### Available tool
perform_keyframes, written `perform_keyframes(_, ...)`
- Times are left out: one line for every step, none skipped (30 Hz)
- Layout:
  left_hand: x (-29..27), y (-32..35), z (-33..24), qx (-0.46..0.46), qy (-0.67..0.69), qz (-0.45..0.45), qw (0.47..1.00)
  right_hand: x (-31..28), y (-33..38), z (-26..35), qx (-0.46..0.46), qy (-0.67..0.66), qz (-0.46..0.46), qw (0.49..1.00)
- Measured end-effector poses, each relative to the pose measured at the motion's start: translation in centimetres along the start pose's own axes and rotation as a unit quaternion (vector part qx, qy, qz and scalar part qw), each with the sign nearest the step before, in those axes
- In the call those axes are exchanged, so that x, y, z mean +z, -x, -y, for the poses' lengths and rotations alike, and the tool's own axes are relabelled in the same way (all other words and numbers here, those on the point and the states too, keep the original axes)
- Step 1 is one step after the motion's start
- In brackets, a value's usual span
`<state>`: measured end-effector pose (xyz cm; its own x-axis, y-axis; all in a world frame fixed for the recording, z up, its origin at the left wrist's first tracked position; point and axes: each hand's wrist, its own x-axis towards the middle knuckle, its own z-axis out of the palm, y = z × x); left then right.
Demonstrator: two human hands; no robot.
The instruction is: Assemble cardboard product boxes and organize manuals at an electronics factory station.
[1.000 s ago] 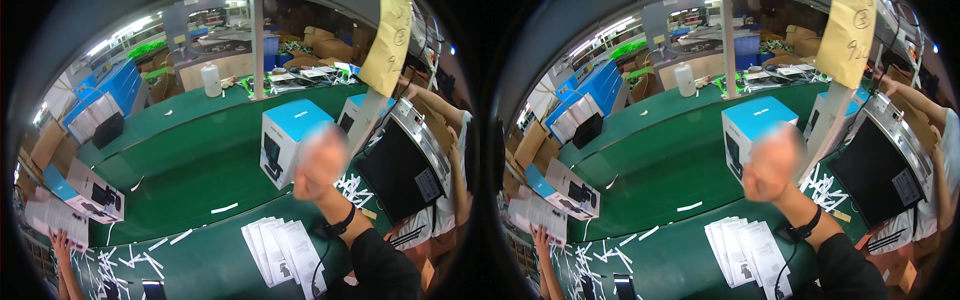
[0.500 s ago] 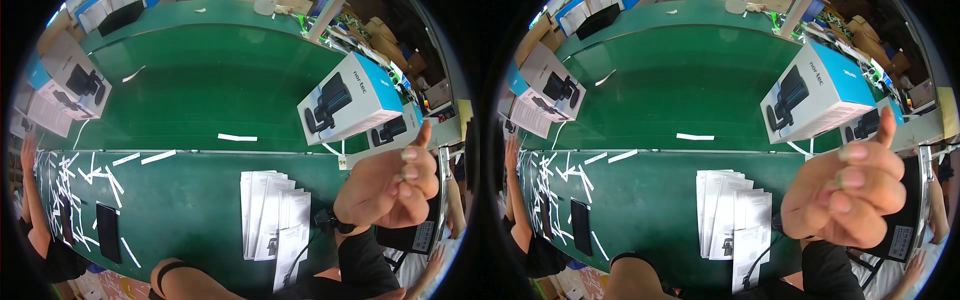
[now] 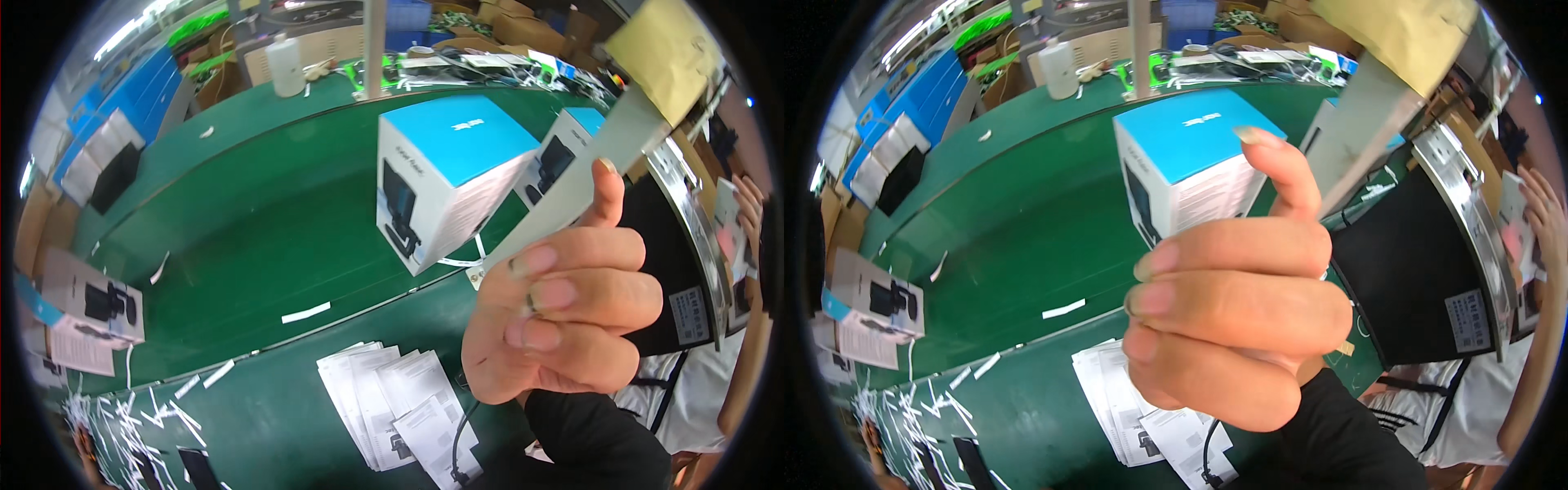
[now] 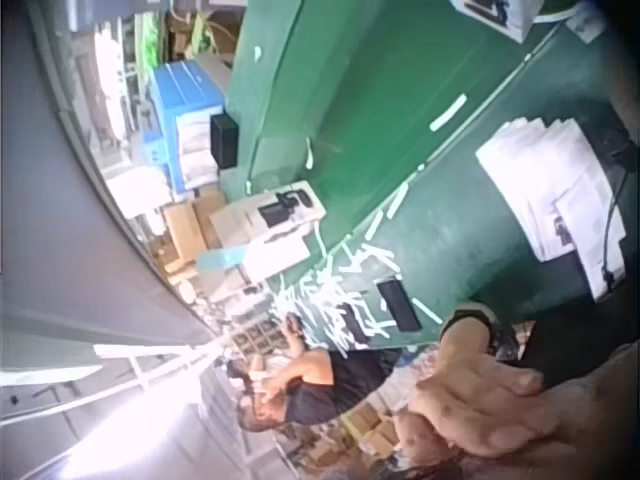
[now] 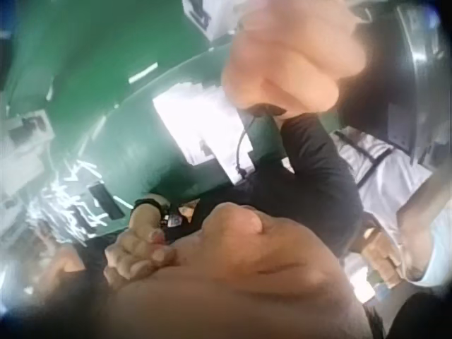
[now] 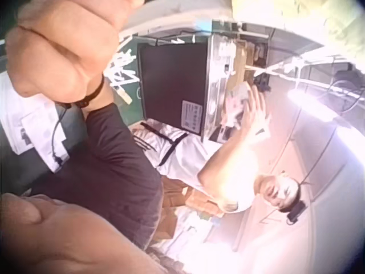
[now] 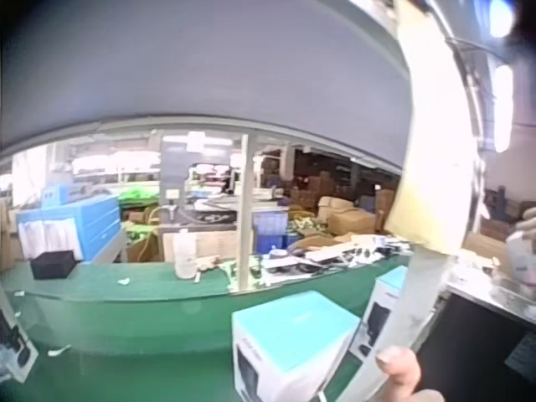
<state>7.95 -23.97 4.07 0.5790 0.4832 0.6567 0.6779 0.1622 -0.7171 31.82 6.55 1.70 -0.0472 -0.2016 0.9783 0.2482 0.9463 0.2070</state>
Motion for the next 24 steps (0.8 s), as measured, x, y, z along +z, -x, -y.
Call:
perform_keyframes(0.5,-0.3,-0.3,0.006,0.005,-0.019,1.000,-0.3,-0.2,-0.3,0.006,0.006,-0.017,1.000)
perform_keyframes(1.2,-0.6,-0.6,0.005,0.018,-0.041,0.999,-0.7,-0.4,-0.6,0.007,0.014,-0.032,0.999)
perform_keyframes(2.2,-1.3,-1.0,0.009,0.022,-0.062,0.998,-0.9,-0.7,-0.9,0.019,0.023,-0.072,0.997)
perform_keyframes(3.4,-2.0,-1.7,-0.030,0.115,-0.078,0.990,-1.7,-1.1,-0.8,0.008,0.042,-0.074,0.996)
perform_keyframes(4.9,-2.7,-3.0,-0.066,0.206,-0.093,0.972,-2.7,-1.4,-0.7,0.046,0.035,-0.041,0.997)
perform_keyframes(5.9,-3.4,-3.9,-0.097,0.291,-0.096,0.947,-2.9,-1.6,-0.4,0.093,0.019,-0.014,0.995)
perform_keyframes(6.9,-4.1,-4.8,-0.127,0.374,-0.097,0.914,-1.3,-1.1,-0.6,0.083,-0.015,-0.113,0.990)
perform_keyframes(7.6,-5.0,-5.9,-0.157,0.460,-0.102,0.868,-0.3,-0.7,-0.9,0.067,-0.046,-0.204,0.976)
perform_keyframes(8.0,-5.9,-6.7,-0.183,0.541,-0.104,0.814,-0.7,-0.8,-0.9,0.059,-0.047,-0.188,0.979)
perform_keyframes(7.1,-7.6,-7.2,-0.351,0.721,0.102,0.589,-1.0,-0.7,-0.8,0.050,-0.038,-0.184,0.981)
perform_keyframes(8.0,-9.2,-7.5,-0.269,0.645,0.247,0.671,-1.0,-0.6,-0.6,0.059,-0.045,-0.184,0.980)
perform_keyframes(8.0,-9.7,-8.8,-0.263,0.651,0.237,0.671,-1.5,-1.0,-0.4,0.065,-0.051,-0.185,0.979)
perform_keyframes(8.5,-9.5,-10.8,-0.215,0.553,0.348,0.726,-1.7,-1.5,-0.3,0.083,-0.011,-0.161,0.983)
perform_keyframes(8.9,-9.2,-12.4,-0.162,0.439,0.448,0.762,-2.1,-1.6,0.0,0.075,-0.007,-0.160,0.984)
perform_keyframes(9.2,-8.7,-13.2,-0.162,0.441,0.442,0.764,-2.4,-1.6,0.2,0.075,-0.031,-0.176,0.981)
perform_keyframes(9.4,-8.2,-13.8,-0.131,0.450,0.518,0.715,-2.8,-1.6,0.3,0.074,-0.055,-0.191,0.977)
perform_keyframes(9.8,-7.8,-14.0,-0.099,0.454,0.589,0.661,-3.1,-1.9,0.3,0.067,-0.056,-0.191,0.978)
perform_keyframes(10.2,-7.5,-14.3,-0.101,0.455,0.584,0.665,-3.5,-2.1,0.5,0.061,-0.057,-0.190,0.978)
perform_keyframes(10.6,-7.2,-14.6,-0.101,0.457,0.606,0.643,-3.9,-2.3,0.7,0.063,-0.058,-0.210,0.974)
perform_keyframes(10.9,-6.8,-14.2,-0.109,0.448,0.637,0.618,-3.3,-2.8,0.6,0.075,-0.071,-0.239,0.965)
perform_keyframes(11.1,-6.3,-13.9,-0.122,0.433,0.646,0.617,-2.9,-2.6,0.5,0.082,-0.087,-0.250,0.961)
perform_keyframes(11.3,-6.4,-14.3,-0.126,0.449,0.644,0.606,-3.5,-2.6,0.6,0.062,-0.094,-0.239,0.964)
perform_keyframes(11.4,-6.3,-14.5,-0.132,0.461,0.646,0.593,-4.2,-2.2,0.7,0.045,-0.106,-0.231,0.966)
perform_keyframes(11.4,-6.2,-15.2,-0.143,0.458,0.636,0.605,-4.9,-1.3,0.8,0.031,-0.121,-0.225,0.966)
